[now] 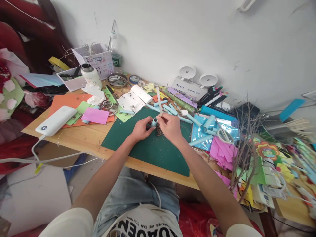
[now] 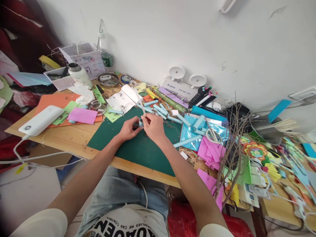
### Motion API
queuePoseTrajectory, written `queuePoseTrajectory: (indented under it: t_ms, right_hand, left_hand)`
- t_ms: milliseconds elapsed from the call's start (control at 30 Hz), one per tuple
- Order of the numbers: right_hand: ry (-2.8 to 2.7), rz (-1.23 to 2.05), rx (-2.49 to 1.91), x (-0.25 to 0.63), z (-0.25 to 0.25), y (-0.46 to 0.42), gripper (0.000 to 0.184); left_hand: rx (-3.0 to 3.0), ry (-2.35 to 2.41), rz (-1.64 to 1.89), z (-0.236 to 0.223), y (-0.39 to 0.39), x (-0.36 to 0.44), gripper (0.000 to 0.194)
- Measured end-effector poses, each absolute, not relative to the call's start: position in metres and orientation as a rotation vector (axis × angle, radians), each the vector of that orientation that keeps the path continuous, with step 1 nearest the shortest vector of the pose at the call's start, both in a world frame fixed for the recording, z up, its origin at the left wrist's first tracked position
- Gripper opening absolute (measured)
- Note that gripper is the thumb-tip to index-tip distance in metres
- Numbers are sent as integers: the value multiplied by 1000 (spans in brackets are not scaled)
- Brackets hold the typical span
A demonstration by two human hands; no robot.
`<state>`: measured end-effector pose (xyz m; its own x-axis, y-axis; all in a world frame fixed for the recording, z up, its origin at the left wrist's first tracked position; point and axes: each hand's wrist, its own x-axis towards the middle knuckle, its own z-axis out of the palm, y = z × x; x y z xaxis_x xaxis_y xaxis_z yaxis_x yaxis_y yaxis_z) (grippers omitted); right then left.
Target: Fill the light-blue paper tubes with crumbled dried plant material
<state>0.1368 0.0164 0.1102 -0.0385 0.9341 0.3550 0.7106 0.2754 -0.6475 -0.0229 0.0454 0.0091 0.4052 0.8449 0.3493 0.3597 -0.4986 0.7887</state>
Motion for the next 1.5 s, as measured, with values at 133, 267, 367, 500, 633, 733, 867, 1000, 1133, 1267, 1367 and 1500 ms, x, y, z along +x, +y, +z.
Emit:
queuePoseTrajectory:
  t_ms: [133,267,367,500,633,733,867,1000,1133,1267,1367,1500]
  right_hand:
    - [-1772,401,-1478,135,108,17,24]
    - [-1767,396,-1468,137,105,18,25]
    - [-1734,417,-1476,139,105,18,26]
    - [-1729,455,-1481,139,105,17,27]
    - [-1761,435,-1469,136,106,18,27]
    - [-1767,412,-1489,133,106,20,27]
    - [-1821,396,-1433,130,107,21,25]
    - [-1793,370,-1452,132,106,21,26]
    - [-1799,351,-1423,136,103,21,26]
    - [-1835,241,-1385,135,107,19,27]
    - [-1876,237,-1327,131,113,15,26]
    - [-1861,249,-1374,132,108,16,26]
  left_hand:
    - [2042,1016,1010,8,46,-23,17]
    - [2047,1015,1012,9,46,-23,17]
    - [2054,1006,1009,9,46,-23,17]
    - [2039,1013,1008,9,46,-23,17]
    - [2042,997,1012,9,46,-23,17]
    - [2040,999,1008,9,46,-23,17]
    - [2050,1003,1014,8,46,-23,16]
    - [2052,1004,1014,9,45,-23,15]
    - [2050,1015,1022,10,45,-23,16]
    - [2054,1015,1026,10,45,-23,16]
    - [2052,1018,1033,9,46,-23,16]
    - [2052,1014,1029,10,45,-23,16]
